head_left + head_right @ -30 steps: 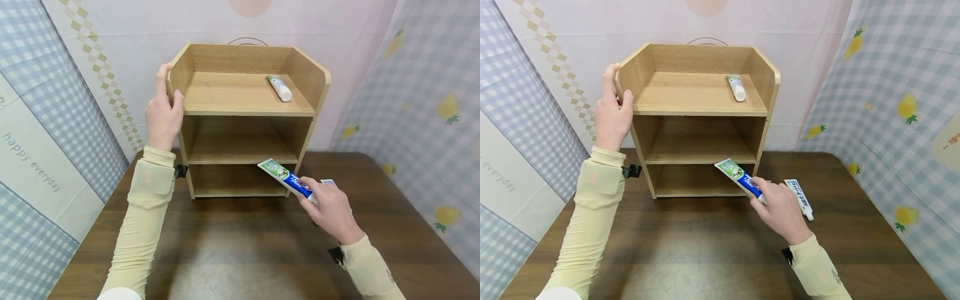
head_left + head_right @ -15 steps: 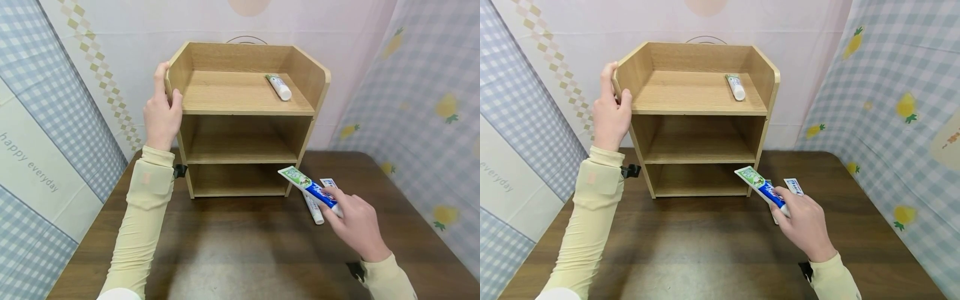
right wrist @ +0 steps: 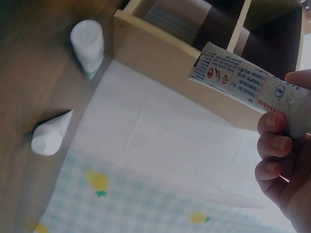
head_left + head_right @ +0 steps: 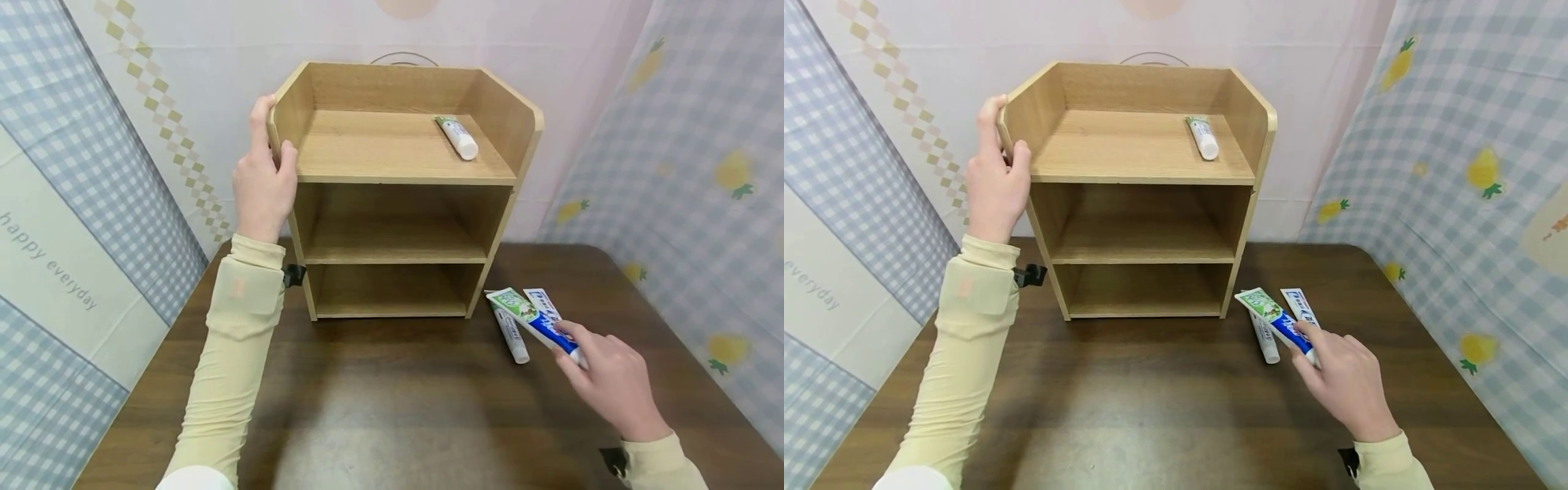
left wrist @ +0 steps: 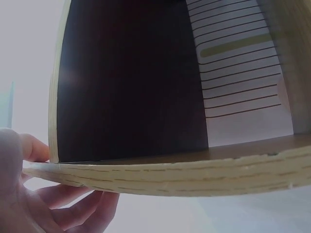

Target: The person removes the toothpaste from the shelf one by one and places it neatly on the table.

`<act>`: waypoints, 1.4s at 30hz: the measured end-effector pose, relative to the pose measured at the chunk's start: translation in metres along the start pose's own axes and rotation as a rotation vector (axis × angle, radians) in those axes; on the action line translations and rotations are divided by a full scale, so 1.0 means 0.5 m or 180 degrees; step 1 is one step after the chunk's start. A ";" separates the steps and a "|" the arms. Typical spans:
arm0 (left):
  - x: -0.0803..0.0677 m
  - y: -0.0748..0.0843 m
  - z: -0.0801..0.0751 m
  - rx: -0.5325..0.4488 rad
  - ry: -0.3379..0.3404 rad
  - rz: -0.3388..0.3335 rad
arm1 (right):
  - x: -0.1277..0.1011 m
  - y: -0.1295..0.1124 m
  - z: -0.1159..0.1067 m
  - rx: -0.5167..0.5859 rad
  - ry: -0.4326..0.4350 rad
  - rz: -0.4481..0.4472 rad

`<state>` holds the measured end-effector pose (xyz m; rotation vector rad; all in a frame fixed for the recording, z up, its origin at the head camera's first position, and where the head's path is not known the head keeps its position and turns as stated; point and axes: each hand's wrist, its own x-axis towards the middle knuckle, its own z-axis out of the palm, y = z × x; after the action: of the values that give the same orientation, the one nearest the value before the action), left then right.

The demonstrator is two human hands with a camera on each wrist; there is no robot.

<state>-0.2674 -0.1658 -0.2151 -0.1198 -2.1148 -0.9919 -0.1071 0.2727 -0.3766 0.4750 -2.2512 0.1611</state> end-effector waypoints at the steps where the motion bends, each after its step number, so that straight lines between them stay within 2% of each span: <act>1: 0.000 0.001 -0.001 -0.0003 -0.0006 -0.0003 | -0.002 0.005 0.000 -0.0010 -0.0010 0.0024; 5: 0.001 0.002 -0.001 -0.0020 0.0008 -0.0032 | -0.007 0.029 0.000 -0.0031 -0.0105 0.0144; 14: 0.001 0.002 0.001 0.0018 0.0027 -0.0040 | -0.030 0.101 0.005 -0.0178 -0.0656 0.0806; 22: 0.002 0.003 0.005 0.0005 0.0013 -0.0022 | -0.057 0.156 0.011 -0.0181 -0.1061 0.1203; 27: 0.002 0.002 0.008 0.0010 0.0002 -0.0004 | -0.070 0.191 0.017 -0.0214 -0.1293 0.1308; 35: 0.001 0.003 0.009 0.0009 -0.0036 -0.0015 | -0.091 0.217 0.022 -0.0128 -0.2158 0.1582; 42: 0.000 -0.002 0.005 0.0009 0.0046 -0.0024 | -0.091 0.240 0.042 -0.0014 -0.2399 0.1534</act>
<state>-0.2696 -0.1647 -0.2166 -0.1030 -2.1048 -0.9912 -0.1412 0.3907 -0.4201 -0.0488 -3.0787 0.2522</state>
